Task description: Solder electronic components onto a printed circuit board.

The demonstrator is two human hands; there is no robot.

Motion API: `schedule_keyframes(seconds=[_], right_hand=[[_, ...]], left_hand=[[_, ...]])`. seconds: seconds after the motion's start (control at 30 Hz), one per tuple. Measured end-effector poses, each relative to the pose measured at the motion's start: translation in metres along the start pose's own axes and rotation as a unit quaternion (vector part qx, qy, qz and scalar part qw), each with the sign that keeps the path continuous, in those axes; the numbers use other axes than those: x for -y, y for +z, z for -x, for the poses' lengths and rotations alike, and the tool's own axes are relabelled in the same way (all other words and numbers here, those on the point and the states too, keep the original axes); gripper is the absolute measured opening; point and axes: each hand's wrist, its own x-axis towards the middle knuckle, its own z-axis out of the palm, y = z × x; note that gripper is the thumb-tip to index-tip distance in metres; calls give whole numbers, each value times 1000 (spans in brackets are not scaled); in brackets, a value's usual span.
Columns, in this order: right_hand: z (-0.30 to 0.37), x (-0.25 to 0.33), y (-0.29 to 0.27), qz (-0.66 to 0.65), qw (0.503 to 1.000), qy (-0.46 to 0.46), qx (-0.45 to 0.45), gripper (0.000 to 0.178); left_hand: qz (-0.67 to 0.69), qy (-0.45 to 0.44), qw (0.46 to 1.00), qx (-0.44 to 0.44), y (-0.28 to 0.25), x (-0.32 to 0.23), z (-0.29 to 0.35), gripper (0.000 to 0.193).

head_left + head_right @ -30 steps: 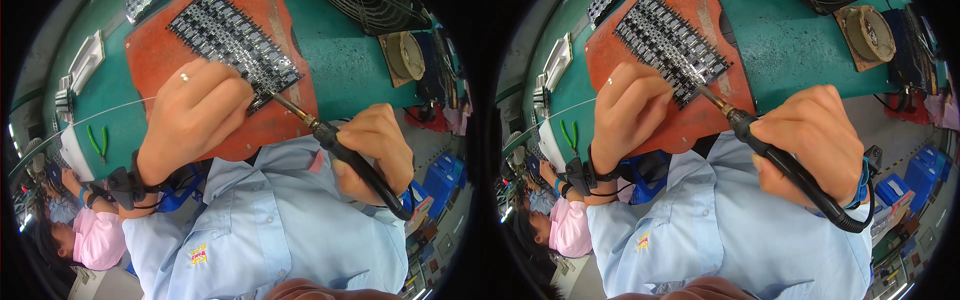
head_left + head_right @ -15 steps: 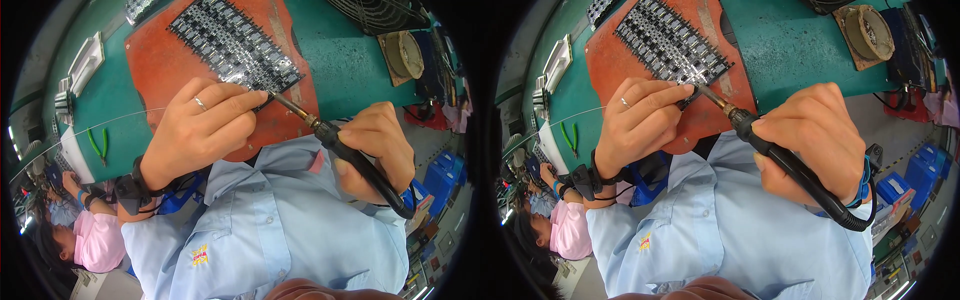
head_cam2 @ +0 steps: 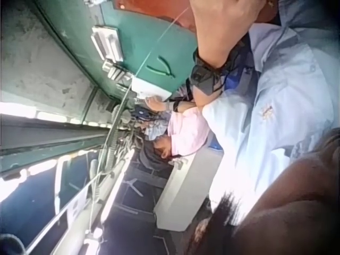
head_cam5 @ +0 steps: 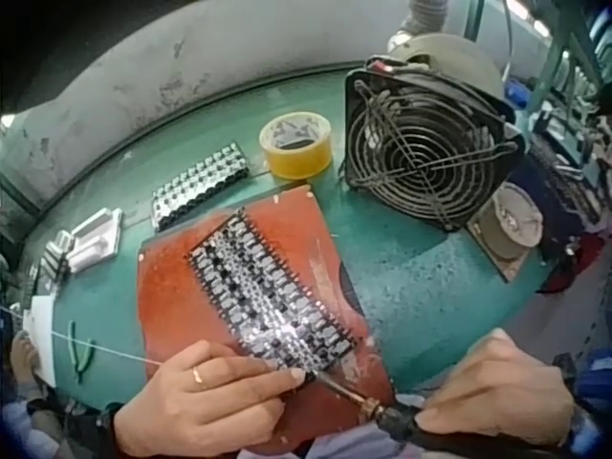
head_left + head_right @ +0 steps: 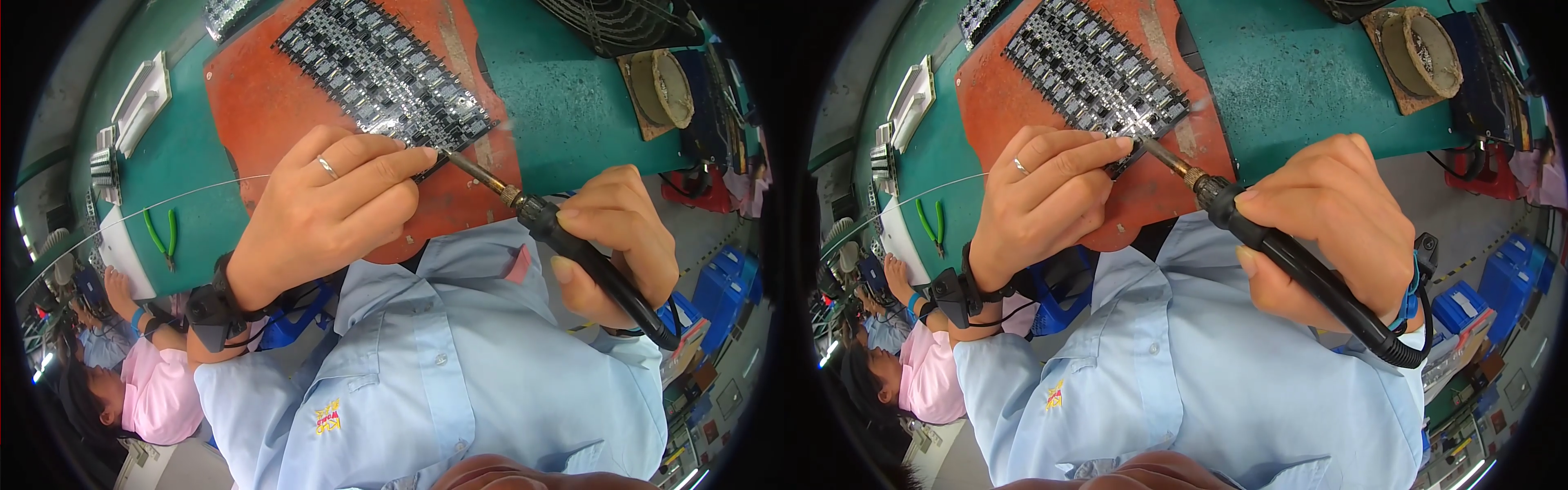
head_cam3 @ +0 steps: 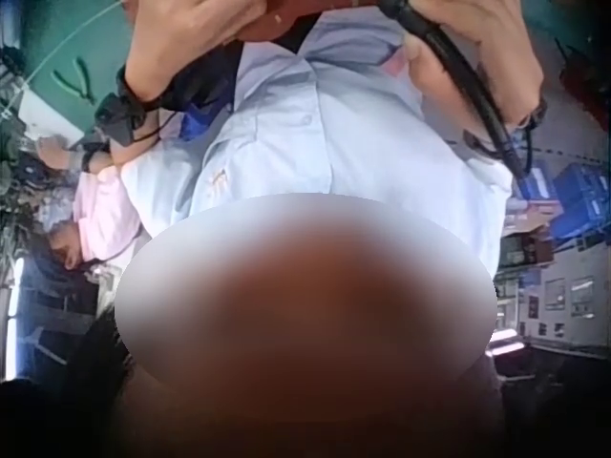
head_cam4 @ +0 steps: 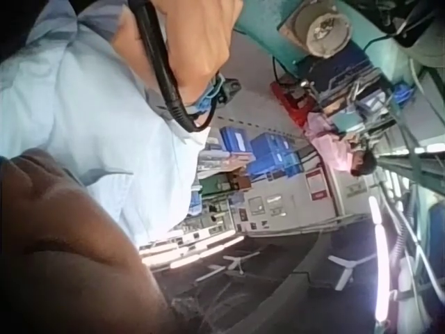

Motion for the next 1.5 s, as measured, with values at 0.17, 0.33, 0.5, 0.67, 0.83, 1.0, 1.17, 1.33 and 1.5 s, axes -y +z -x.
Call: schedule_keyframes(seconds=[0.17,0.33,0.5,0.67,0.83,1.0,1.17,1.33,1.5], right_hand=[[4,-3,0,-24,999,-6,-38,29],[17,-8,-5,-39,994,8,-99,31],[41,-8,-15,-57,986,57,-149,36],[73,-18,-32,-10,965,98,-243,34],[93,-42,-40,67,864,112,-487,25],[100,-51,-46,187,849,266,-416,23],[79,-27,-40,77,933,122,-329,31],[32,-15,-4,-85,982,12,-170,31],[16,-15,8,-82,992,-6,-94,30]], left_hand=[[0,5,1000,-2,1,1,1,14],[0,4,1000,3,0,0,0,15],[4,8,1000,-10,0,0,-1,15],[6,14,1000,-3,-2,-1,-2,15],[1,5,1000,0,-3,-4,3,14],[21,-17,1000,-14,-1,-3,8,13],[49,-15,999,-8,-1,0,8,18],[19,-3,1000,-12,2,2,8,14],[19,6,1000,-18,4,4,7,14]])
